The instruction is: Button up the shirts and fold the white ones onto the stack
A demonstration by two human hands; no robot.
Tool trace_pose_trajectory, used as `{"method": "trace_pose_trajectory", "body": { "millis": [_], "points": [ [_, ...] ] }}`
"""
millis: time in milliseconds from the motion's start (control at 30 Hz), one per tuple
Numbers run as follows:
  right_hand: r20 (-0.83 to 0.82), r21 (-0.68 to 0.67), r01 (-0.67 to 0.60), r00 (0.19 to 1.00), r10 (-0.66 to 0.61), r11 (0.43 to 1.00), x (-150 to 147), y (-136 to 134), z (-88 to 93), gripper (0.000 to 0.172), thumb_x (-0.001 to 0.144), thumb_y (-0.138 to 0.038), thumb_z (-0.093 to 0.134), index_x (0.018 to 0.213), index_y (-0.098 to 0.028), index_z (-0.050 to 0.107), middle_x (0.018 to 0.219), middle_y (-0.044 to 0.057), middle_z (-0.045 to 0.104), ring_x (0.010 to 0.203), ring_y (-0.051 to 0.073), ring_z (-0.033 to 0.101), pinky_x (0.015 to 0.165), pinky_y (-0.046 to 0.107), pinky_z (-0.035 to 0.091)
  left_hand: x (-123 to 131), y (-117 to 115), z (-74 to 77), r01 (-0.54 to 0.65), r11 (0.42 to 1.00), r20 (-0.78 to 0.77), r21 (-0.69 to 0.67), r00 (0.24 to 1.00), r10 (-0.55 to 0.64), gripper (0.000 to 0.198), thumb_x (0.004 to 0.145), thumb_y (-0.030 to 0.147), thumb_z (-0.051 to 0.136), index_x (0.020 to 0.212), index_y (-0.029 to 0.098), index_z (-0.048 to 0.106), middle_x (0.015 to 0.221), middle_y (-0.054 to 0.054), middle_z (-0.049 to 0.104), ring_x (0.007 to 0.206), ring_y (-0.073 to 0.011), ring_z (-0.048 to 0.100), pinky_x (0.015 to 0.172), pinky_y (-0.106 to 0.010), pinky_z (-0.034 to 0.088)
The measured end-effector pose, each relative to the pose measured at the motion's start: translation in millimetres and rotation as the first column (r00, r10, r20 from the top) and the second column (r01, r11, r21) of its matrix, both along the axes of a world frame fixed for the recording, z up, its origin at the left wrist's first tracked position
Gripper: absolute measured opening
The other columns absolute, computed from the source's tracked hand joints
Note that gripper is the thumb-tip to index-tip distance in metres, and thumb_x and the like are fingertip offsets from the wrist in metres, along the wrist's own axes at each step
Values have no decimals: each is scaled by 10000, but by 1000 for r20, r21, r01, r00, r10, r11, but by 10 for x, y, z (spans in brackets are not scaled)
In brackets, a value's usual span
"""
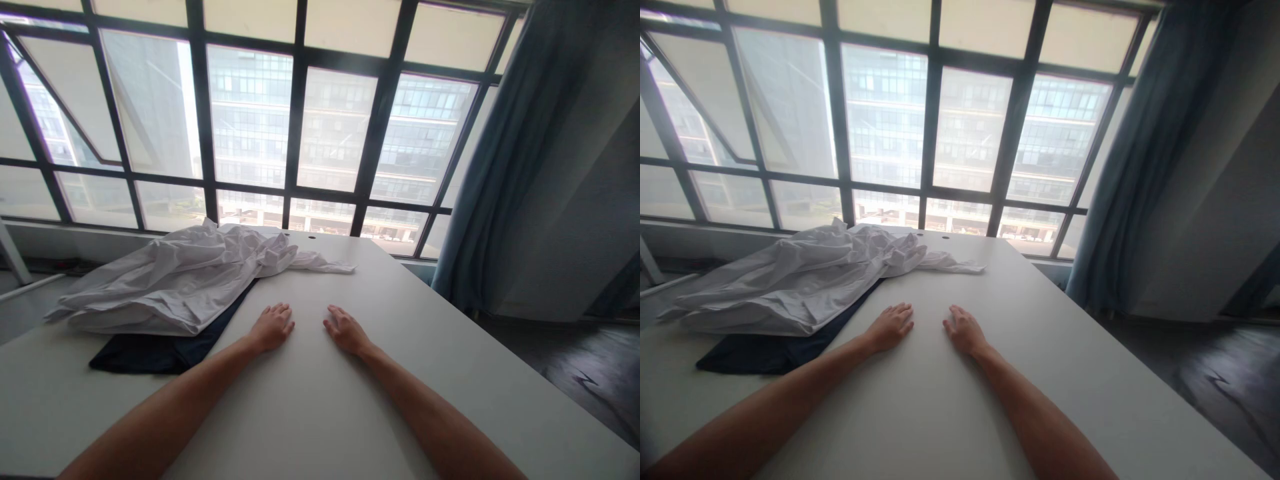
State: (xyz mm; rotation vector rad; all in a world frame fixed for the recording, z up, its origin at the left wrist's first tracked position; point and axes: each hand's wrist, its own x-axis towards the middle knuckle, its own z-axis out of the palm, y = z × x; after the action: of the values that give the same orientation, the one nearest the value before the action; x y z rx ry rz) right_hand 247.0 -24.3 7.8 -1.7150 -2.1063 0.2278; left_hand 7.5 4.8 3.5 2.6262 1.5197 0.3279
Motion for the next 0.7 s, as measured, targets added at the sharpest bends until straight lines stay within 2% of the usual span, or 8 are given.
{"method": "trace_pose_trajectory", "body": {
  "millis": [167, 367, 700],
  "points": [
    [21, -30, 2, 1000, -1, 1000, 7, -19, -25, 553, 948, -365, 467, 1413, -65, 491, 1488, 168, 461, 1392, 246, 405, 1174, 373, 266, -38, -60, 5, 18, 1000, -2, -13, 1000, -18, 489, 983, 357, 376, 1422, 161, 464, 1549, -124, 380, 1454, -252, 297, 1196, -451, 222],
    [44, -58, -3, 999, 6, 998, 3, -21, 0, 519, 939, -385, 484, 1387, -129, 533, 1511, 144, 437, 1411, 256, 378, 1184, 416, 242, -78, -131, 33, 12, 1000, 18, -22, 1000, -12, 479, 976, 346, 385, 1412, 172, 481, 1546, -103, 392, 1450, -240, 308, 1196, -438, 230],
    [79, -38, -46, 996, 49, 998, -13, -62, 38, 527, 940, -385, 484, 1362, -76, 546, 1475, 191, 469, 1383, 256, 421, 1159, 376, 281, -60, -136, 62, 50, 999, -50, -8, 997, -50, 473, 979, 338, 369, 1397, 150, 484, 1534, -152, 393, 1435, -280, 329, 1179, -468, 248]
  ]
}}
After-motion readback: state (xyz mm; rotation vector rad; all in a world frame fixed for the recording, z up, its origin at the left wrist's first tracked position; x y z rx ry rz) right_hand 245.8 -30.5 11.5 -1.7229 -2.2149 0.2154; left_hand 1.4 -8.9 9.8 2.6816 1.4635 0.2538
